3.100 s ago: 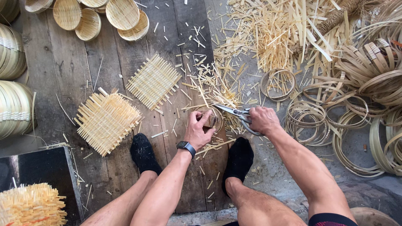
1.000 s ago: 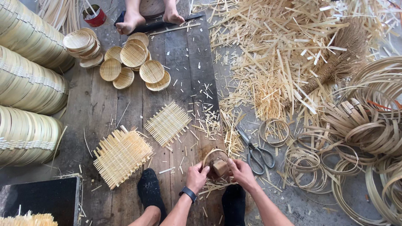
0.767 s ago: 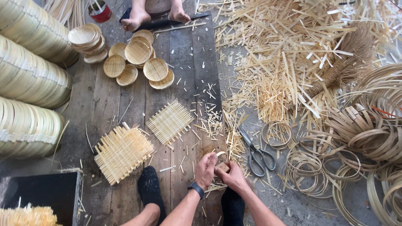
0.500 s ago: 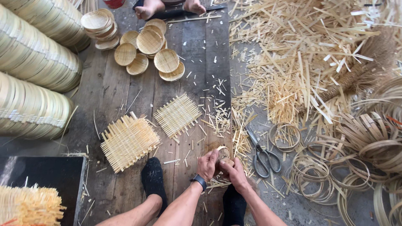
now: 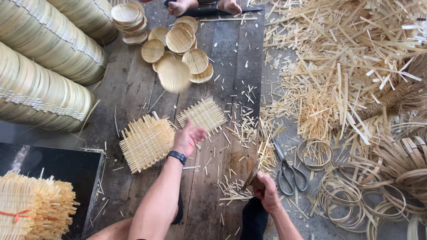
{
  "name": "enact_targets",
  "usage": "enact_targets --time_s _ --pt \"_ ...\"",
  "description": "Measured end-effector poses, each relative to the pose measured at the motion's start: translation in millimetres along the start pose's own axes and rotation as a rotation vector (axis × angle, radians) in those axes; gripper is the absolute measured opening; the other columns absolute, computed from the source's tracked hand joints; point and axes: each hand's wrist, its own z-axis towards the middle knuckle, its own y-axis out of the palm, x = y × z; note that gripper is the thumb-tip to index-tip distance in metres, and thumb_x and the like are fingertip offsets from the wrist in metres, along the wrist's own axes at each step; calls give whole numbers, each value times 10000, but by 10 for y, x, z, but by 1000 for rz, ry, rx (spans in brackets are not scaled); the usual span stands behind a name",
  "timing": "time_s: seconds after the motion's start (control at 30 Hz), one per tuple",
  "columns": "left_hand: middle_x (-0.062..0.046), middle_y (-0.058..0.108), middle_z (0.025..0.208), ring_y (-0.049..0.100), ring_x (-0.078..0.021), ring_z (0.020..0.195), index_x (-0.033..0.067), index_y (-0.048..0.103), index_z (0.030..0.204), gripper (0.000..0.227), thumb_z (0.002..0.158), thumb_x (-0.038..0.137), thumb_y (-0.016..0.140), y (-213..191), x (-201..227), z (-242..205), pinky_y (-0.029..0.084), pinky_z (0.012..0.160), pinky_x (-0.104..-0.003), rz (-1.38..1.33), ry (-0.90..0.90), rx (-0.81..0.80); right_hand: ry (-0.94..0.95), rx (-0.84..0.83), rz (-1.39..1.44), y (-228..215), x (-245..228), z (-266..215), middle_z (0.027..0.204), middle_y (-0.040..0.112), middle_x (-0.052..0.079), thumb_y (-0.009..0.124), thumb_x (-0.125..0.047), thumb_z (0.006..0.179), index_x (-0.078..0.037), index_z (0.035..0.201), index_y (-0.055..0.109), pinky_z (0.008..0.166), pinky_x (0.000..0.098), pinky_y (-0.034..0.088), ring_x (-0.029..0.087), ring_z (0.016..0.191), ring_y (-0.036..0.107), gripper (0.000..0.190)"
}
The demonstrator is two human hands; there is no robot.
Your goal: The person assembles circular bamboo frames and woven bases by hand, using scissors to trim excess strips and a metal hoop to shape the components.
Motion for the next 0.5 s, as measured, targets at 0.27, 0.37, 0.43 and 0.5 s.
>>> enact_targets --time_s 0.27,0.37,0.43,0.5 --pt "-90 773 975 712 -207 803 3 728 1169 472 947 414 660 553 -1506 -652 600 628 -358 251 -457 -77 166 18 -17 250 -57 68 886 720 7 466 -490 896 -186 1147 630 615 290 523 131 685 634 427" --pt "-117 761 1116 709 -205 981 35 666 1264 504 829 233 824 535 -1734 -618 590 848 -335 322 22 117 42 77 -488 196 32 193 869 621 58 585 -453 1027 1 1044 631 618 300 495 130 703 575 457" --pt "-116 768 1108 722 -205 979 32 677 1253 468 849 243 787 398 -1615 -527 598 882 -324 519 136 -25 7 85 -597 153 108 250 849 611 79 667 -379 1051 76 1005 659 592 306 491 134 692 569 458" --pt "-117 738 1116 719 -208 961 61 655 1261 467 832 189 789 191 -1343 -421 588 889 -337 788 228 5 65 59 -358 185 202 302 839 700 62 678 -301 953 12 1057 719 571 309 537 135 663 616 333"
